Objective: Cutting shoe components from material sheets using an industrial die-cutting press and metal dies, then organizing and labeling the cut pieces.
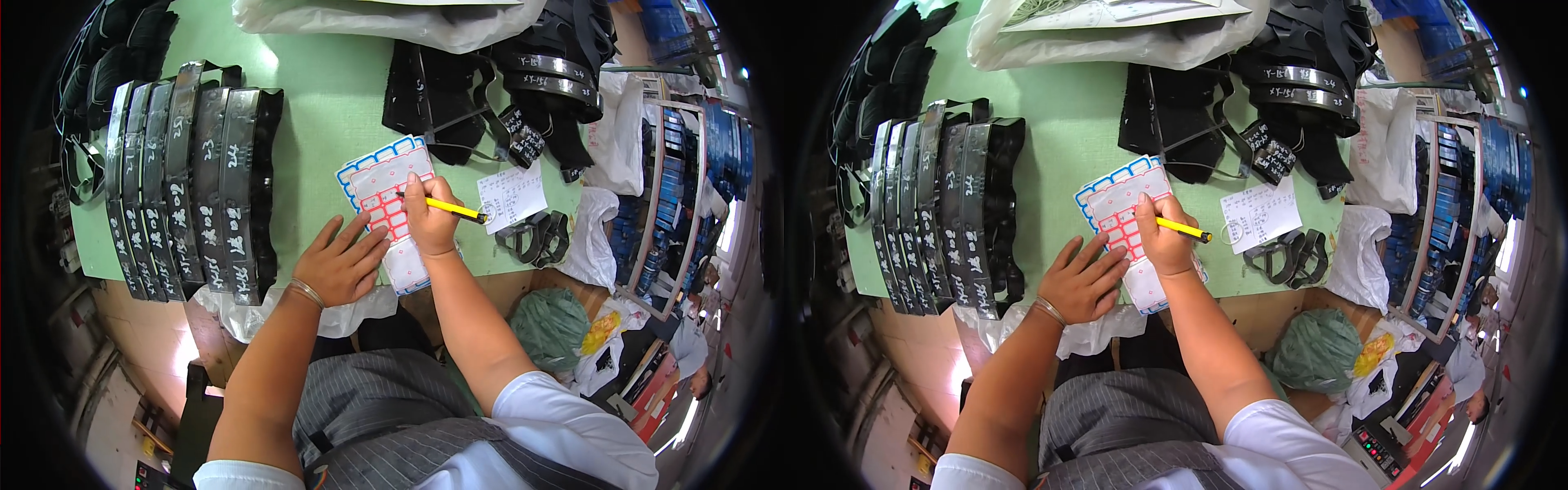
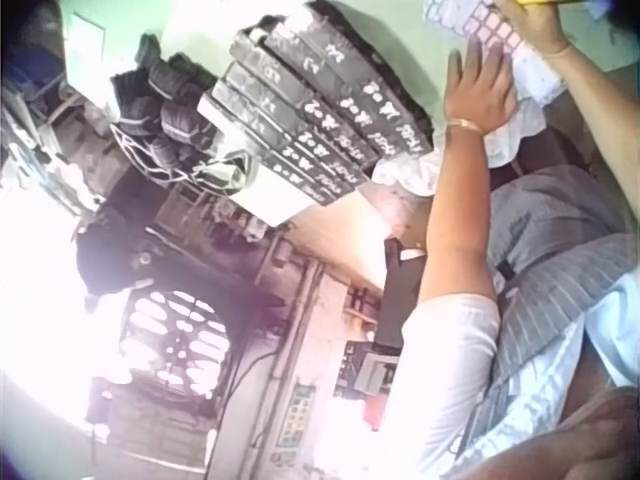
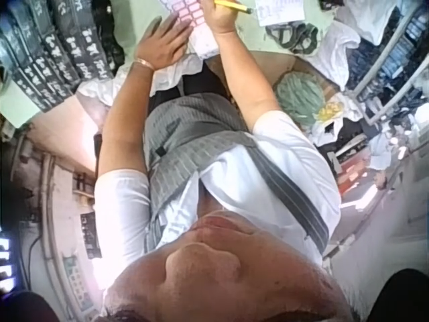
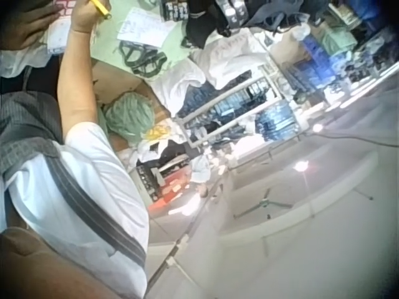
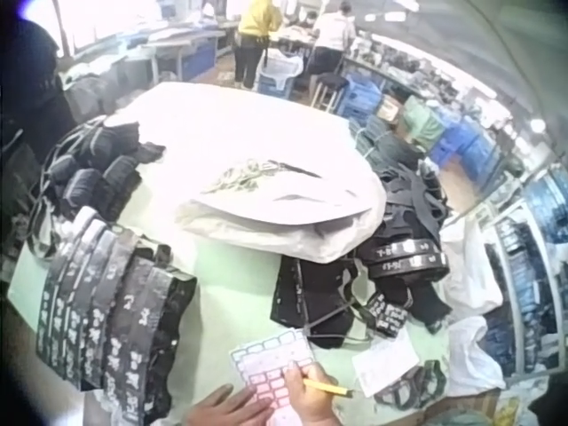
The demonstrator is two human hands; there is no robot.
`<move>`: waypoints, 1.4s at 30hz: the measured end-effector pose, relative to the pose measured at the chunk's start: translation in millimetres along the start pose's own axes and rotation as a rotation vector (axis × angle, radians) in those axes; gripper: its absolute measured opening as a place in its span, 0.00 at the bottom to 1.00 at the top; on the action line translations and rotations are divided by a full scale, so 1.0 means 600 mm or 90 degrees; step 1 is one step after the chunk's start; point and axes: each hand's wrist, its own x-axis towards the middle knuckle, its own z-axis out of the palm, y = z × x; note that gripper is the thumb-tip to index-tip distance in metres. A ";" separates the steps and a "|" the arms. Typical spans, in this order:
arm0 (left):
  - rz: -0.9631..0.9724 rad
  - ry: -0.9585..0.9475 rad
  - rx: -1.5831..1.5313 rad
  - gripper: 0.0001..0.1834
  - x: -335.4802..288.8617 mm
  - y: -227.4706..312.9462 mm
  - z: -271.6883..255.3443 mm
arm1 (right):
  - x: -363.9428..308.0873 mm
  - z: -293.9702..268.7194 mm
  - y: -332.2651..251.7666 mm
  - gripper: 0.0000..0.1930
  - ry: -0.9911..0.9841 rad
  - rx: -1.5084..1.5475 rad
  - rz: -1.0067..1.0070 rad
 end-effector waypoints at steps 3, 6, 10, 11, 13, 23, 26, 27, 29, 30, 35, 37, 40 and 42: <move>0.000 0.002 -0.001 0.26 0.000 0.000 0.001 | -0.002 0.003 0.004 0.16 0.006 0.031 0.038; -0.001 0.003 0.000 0.26 0.001 -0.001 0.002 | 0.001 0.008 0.008 0.15 -0.001 0.035 0.006; -0.006 -0.002 -0.004 0.26 0.000 0.000 0.002 | 0.004 0.007 0.003 0.15 0.006 0.003 -0.015; -0.006 -0.001 -0.003 0.26 0.001 0.000 0.001 | 0.004 0.007 0.000 0.15 0.005 0.007 -0.010; -0.002 0.004 0.001 0.26 0.001 0.000 0.001 | 0.003 0.006 0.001 0.15 0.002 0.012 -0.002; 0.009 0.012 -0.024 0.25 0.012 0.005 0.003 | 0.012 -0.004 0.004 0.15 -0.001 -0.042 -0.078; -0.012 -0.004 -0.007 0.26 0.008 0.006 0.003 | 0.010 0.000 0.004 0.15 0.002 -0.075 -0.093; -0.020 -0.011 -0.012 0.26 0.004 0.006 -0.001 | 0.008 0.006 -0.001 0.15 -0.004 -0.059 -0.067; -0.007 -0.019 0.003 0.26 0.006 0.006 -0.006 | 0.009 0.010 -0.003 0.16 0.016 -0.042 -0.076; -0.004 -0.024 0.003 0.26 0.005 0.004 -0.008 | 0.007 0.013 -0.006 0.16 0.015 -0.026 -0.059; -0.002 -0.021 0.004 0.25 0.012 0.005 -0.006 | 0.008 0.003 -0.007 0.15 0.019 -0.039 -0.060; -0.011 -0.008 -0.005 0.25 0.008 0.007 -0.010 | 0.002 0.004 -0.005 0.15 0.030 0.058 -0.007; -0.015 -0.005 0.002 0.23 0.013 0.008 -0.007 | -0.002 -0.008 0.007 0.17 0.017 0.005 -0.034; -0.015 -0.013 0.013 0.23 0.015 0.007 -0.002 | -0.002 -0.012 0.010 0.17 0.014 -0.022 -0.043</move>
